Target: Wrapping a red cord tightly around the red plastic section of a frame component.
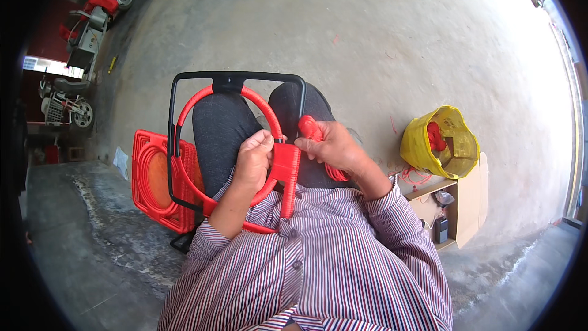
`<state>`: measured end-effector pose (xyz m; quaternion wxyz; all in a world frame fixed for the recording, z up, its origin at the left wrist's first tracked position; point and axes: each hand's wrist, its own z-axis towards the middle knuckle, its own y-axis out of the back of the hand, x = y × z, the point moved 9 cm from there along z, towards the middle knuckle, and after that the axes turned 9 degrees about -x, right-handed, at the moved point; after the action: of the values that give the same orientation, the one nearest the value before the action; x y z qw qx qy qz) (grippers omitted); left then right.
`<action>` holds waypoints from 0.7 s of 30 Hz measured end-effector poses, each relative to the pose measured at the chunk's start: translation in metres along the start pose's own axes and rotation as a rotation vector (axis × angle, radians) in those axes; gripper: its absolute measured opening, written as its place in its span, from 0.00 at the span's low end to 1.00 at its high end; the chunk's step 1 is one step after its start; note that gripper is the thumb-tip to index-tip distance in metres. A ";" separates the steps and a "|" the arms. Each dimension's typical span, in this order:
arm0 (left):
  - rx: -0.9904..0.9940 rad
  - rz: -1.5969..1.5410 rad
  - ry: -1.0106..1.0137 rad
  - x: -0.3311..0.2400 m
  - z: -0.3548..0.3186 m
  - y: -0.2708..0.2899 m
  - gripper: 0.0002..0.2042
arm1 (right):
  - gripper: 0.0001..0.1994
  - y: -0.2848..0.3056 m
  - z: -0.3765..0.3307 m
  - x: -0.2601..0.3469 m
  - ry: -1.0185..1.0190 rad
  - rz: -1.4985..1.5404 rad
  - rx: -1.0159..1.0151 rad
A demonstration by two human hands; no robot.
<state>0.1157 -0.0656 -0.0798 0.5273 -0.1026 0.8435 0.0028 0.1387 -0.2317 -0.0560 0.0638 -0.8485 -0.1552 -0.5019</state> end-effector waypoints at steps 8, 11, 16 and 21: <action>0.151 -0.457 0.250 0.004 -0.009 -0.018 0.08 | 0.11 0.146 0.015 -0.063 -0.018 0.558 -0.524; 0.132 -0.479 0.248 0.005 -0.011 -0.011 0.07 | 0.11 0.173 0.012 -0.067 -0.020 0.838 -0.510; 0.147 -0.484 0.270 0.005 -0.012 -0.019 0.07 | 0.09 0.275 -0.007 -0.153 0.130 0.937 -0.858; 0.116 -0.423 0.255 0.015 -0.008 -0.013 0.09 | 0.10 0.188 0.000 -0.086 0.069 0.864 -0.642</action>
<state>0.1043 -0.0814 -0.0877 0.4103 -0.2458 0.8618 -0.1690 0.1617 -0.4260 -0.1225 0.0071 -0.7948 0.3714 -0.4798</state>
